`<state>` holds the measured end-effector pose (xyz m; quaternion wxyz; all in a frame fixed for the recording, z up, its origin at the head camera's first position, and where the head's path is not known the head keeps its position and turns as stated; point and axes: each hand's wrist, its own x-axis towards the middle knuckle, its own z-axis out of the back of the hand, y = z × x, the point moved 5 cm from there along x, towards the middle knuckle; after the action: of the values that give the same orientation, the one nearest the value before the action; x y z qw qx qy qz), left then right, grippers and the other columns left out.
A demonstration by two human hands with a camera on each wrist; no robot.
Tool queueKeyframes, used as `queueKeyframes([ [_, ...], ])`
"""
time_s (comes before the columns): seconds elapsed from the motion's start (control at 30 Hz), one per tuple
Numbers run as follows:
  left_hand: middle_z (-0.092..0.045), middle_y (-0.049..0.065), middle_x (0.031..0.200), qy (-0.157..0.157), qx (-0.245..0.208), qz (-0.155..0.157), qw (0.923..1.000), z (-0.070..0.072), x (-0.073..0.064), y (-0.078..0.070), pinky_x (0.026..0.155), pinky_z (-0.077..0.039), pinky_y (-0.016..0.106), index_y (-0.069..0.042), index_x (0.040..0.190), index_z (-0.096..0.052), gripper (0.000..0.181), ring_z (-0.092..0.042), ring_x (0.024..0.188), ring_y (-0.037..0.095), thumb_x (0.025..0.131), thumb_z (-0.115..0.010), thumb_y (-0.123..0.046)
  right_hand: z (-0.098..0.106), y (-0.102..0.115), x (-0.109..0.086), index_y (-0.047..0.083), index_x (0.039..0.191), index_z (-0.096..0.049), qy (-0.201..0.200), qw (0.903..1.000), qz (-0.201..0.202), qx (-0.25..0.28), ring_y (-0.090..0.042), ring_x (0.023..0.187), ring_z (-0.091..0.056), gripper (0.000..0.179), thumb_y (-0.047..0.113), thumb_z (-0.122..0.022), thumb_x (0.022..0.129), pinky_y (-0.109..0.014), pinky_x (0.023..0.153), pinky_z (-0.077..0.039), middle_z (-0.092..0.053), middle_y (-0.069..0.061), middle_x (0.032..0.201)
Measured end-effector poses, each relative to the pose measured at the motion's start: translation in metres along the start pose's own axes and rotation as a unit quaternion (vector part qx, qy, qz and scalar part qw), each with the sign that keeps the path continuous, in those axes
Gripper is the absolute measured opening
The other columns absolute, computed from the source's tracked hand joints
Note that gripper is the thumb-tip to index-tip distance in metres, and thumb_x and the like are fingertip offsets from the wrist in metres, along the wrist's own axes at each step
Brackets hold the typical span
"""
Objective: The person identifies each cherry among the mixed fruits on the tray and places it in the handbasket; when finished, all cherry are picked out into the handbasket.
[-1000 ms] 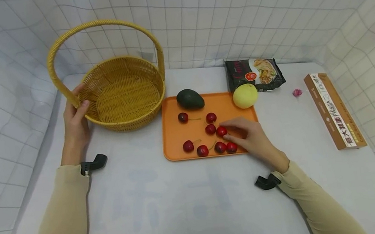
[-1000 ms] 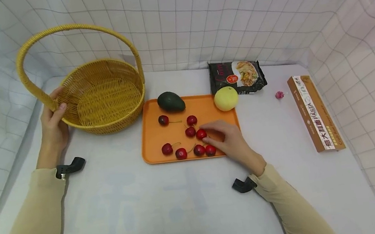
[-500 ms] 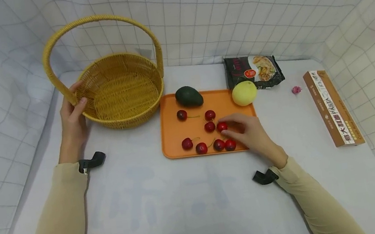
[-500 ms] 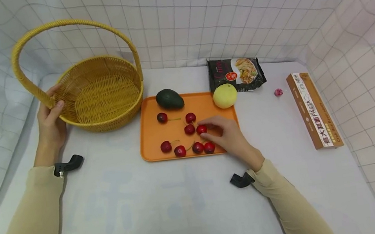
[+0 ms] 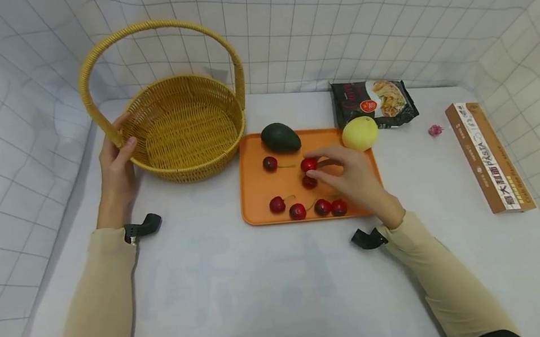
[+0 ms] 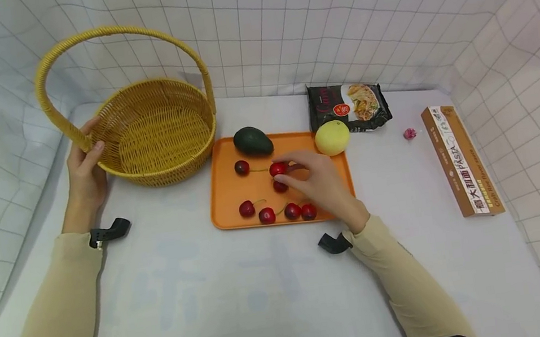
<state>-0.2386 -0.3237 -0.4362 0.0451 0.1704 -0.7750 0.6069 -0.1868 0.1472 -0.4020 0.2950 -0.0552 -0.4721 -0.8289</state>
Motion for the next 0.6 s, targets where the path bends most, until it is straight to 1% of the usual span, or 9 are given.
queueKeyframes([
  [0.2, -0.044, 0.012, 0.160, 0.002, -0.006, 0.005, 1.0000, -0.004, -0.004, 0.002, 0.115, -0.027, 0.031, -0.009, 0.151, -0.056, 0.053, -0.035, 0.148, 0.027, 0.099, -0.064, -0.012, -0.013, 0.022, 0.025, 0.009, 0.127, -0.076, -0.018, 0.9992, 0.006, 0.036, -0.025, 0.104, -0.072, 0.036, 0.008, -0.083, 0.091, -0.048, 0.094, -0.058, -0.076, -0.005, 0.121],
  [0.3, -0.045, 0.011, 0.160, 0.003, 0.002, 0.010, 0.9999, -0.005, -0.006, 0.004, 0.116, -0.026, 0.032, -0.010, 0.151, -0.056, 0.053, -0.035, 0.148, 0.027, 0.099, -0.063, -0.013, -0.021, 0.033, 0.036, 0.007, 0.127, -0.075, -0.021, 0.9984, 0.001, 0.053, -0.025, 0.105, -0.072, 0.037, 0.008, -0.082, 0.092, -0.050, 0.094, -0.058, -0.074, -0.006, 0.120],
  [0.4, -0.046, 0.012, 0.159, 0.002, 0.004, 0.002, 1.0000, -0.005, -0.006, 0.003, 0.116, -0.026, 0.031, -0.009, 0.151, -0.056, 0.053, -0.036, 0.147, 0.027, 0.099, -0.063, -0.013, -0.030, 0.045, 0.050, 0.011, 0.129, -0.075, -0.027, 0.9983, -0.023, 0.045, -0.020, 0.105, -0.073, 0.036, 0.016, -0.081, 0.094, -0.047, 0.095, -0.058, -0.073, -0.003, 0.121],
  [0.47, -0.046, 0.013, 0.157, 0.000, 0.001, -0.006, 1.0000, -0.005, -0.005, 0.001, 0.115, -0.027, 0.031, -0.008, 0.151, -0.056, 0.053, -0.036, 0.147, 0.027, 0.099, -0.064, -0.012, -0.038, 0.054, 0.062, 0.013, 0.130, -0.075, -0.036, 0.9981, -0.032, 0.040, -0.017, 0.105, -0.074, 0.036, 0.021, -0.080, 0.095, -0.044, 0.095, -0.058, -0.073, -0.003, 0.123],
  [0.53, -0.047, 0.014, 0.157, 0.000, -0.003, -0.012, 0.9999, -0.004, -0.004, -0.002, 0.115, -0.027, 0.031, -0.007, 0.151, -0.056, 0.053, -0.036, 0.146, 0.027, 0.099, -0.064, -0.012, -0.046, 0.064, 0.073, 0.013, 0.130, -0.075, -0.049, 0.9978, -0.028, 0.034, -0.017, 0.106, -0.075, 0.036, 0.022, -0.080, 0.095, -0.040, 0.095, -0.059, -0.073, -0.004, 0.124],
  [0.6, -0.047, 0.014, 0.157, 0.000, -0.009, -0.015, 0.9998, -0.003, -0.003, -0.003, 0.114, -0.027, 0.031, -0.006, 0.151, -0.056, 0.053, -0.036, 0.146, 0.027, 0.098, -0.065, -0.012, -0.056, 0.072, 0.083, 0.009, 0.129, -0.075, -0.063, 0.9972, -0.011, 0.039, -0.020, 0.107, -0.075, 0.036, 0.019, -0.080, 0.095, -0.037, 0.096, -0.058, -0.073, -0.008, 0.124],
])
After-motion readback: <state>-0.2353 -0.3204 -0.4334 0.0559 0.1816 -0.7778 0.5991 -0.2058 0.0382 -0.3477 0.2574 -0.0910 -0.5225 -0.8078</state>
